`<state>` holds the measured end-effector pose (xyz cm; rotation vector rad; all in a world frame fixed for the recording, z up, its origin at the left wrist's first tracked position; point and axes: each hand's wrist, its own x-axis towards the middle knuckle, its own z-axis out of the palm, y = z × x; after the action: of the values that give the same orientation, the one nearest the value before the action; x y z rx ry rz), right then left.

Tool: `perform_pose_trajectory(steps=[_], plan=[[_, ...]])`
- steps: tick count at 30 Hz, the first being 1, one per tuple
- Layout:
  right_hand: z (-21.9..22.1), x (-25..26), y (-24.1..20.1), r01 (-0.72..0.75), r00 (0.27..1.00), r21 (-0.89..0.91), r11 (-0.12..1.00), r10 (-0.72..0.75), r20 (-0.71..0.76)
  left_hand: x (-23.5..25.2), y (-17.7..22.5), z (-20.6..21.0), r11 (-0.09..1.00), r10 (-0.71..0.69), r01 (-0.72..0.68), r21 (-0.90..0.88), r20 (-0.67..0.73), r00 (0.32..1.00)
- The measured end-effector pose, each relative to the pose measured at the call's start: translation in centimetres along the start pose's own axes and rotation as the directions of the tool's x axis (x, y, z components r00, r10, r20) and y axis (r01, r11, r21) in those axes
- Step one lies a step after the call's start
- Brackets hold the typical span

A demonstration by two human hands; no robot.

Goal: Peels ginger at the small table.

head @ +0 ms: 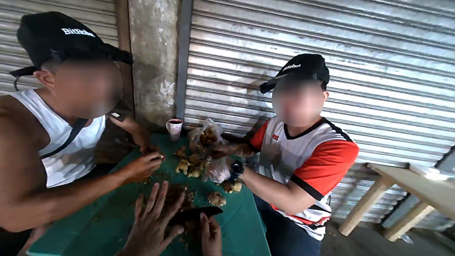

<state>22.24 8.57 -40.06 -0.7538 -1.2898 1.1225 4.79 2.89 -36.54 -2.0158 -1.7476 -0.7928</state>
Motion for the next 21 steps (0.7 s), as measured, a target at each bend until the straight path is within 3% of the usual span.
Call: perform_pose_trajectory(steps=[3, 5, 7, 11, 15, 18, 21], plan=[[0.0, 0.0, 0.2, -0.037, 0.999, 0.076, 0.996, 0.035, 0.035, -0.4, 0.0, -0.5, 0.961, 0.218, -0.202, -0.187, 0.067, 0.974], [-0.1, 0.0, 0.4, -0.028, 0.999, 0.07, 0.997, 0.026, 0.037, -0.7, -0.8, -0.2, 0.945, 0.271, -0.251, -0.211, 0.071, 0.96], [-0.1, -0.1, 0.2, -0.02, 1.0, 0.032, 0.999, 0.019, 0.016, -1.0, -2.2, 0.4, 0.962, 0.232, -0.225, -0.153, 0.025, 0.972], [-0.1, -0.1, -0.2, -0.036, 0.999, -0.025, 0.999, 0.036, -0.018, -0.9, -3.1, 0.9, 0.998, 0.001, 0.003, 0.059, -0.07, 0.998], [-0.2, -0.1, 0.1, -0.044, 0.999, 0.003, 0.999, 0.044, 0.009, 0.2, -0.8, 1.1, 1.0, -0.022, 0.02, -0.018, -0.152, 0.988], [-0.2, -0.1, 0.2, -0.069, 0.997, 0.037, 0.997, 0.067, 0.038, 1.1, 1.2, 1.3, 0.998, 0.015, -0.019, -0.066, -0.064, 0.998], [-0.3, -0.1, 0.2, -0.034, 0.999, 0.043, 0.998, 0.032, 0.039, 2.0, 2.4, 1.2, 0.994, -0.022, 0.033, -0.1, 0.104, 0.994]])
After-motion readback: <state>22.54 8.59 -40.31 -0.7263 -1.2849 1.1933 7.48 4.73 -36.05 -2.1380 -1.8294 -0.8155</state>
